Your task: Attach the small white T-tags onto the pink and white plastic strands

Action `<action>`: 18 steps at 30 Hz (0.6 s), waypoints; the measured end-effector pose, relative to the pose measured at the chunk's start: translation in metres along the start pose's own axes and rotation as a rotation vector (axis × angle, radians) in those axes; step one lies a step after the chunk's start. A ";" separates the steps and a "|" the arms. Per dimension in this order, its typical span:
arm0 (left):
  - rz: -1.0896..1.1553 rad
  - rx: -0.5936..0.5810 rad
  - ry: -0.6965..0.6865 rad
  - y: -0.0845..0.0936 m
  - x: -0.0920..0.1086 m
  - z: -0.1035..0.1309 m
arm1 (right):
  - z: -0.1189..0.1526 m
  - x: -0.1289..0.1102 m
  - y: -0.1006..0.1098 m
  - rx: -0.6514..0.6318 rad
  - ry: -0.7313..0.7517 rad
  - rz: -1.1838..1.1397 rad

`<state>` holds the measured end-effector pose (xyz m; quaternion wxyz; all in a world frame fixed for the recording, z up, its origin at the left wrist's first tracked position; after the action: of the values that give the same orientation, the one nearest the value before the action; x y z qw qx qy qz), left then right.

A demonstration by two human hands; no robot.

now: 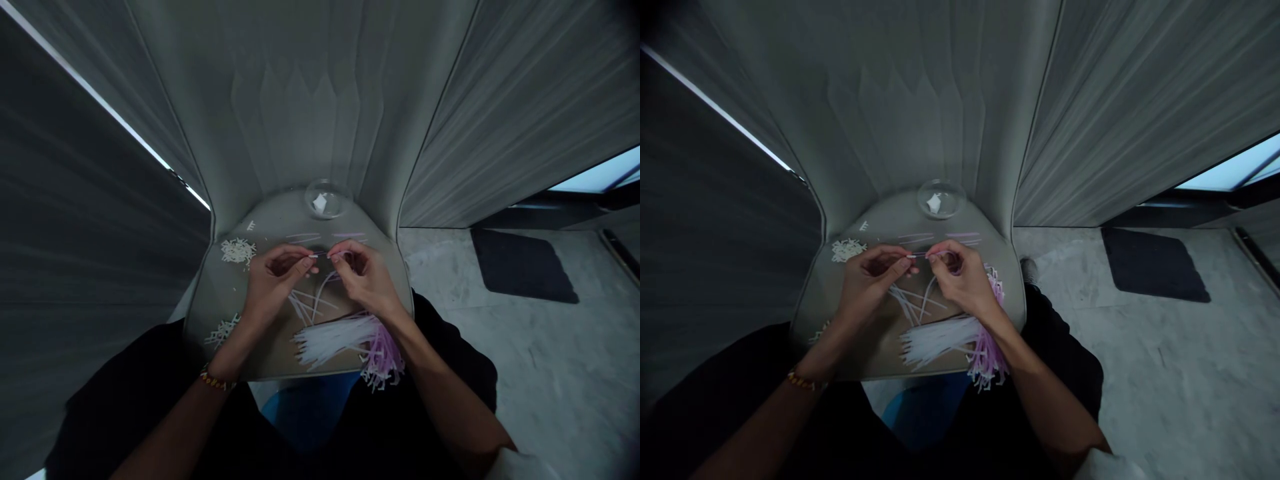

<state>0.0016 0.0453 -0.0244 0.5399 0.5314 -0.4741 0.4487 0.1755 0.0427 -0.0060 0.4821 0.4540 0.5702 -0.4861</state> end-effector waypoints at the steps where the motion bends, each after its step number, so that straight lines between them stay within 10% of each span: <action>1: 0.005 -0.005 -0.001 -0.001 0.000 0.000 | 0.000 0.000 0.000 0.000 0.001 -0.009; 18: 0.032 -0.031 0.015 -0.011 0.003 0.003 | 0.001 0.003 -0.002 -0.022 -0.047 -0.101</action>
<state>0.0124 0.0420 -0.0234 0.5443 0.5120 -0.4854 0.4539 0.1736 0.0420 -0.0089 0.4752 0.4081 0.5862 -0.5139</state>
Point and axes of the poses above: each hand's wrist, its own z-axis away from the middle knuckle, its own y-axis out of the back of the hand, x = y × z, the point moved 4 cm from there along -z, towards the middle knuckle, and after that the axes turned 14 degrees about -z, right-handed, at the moved point
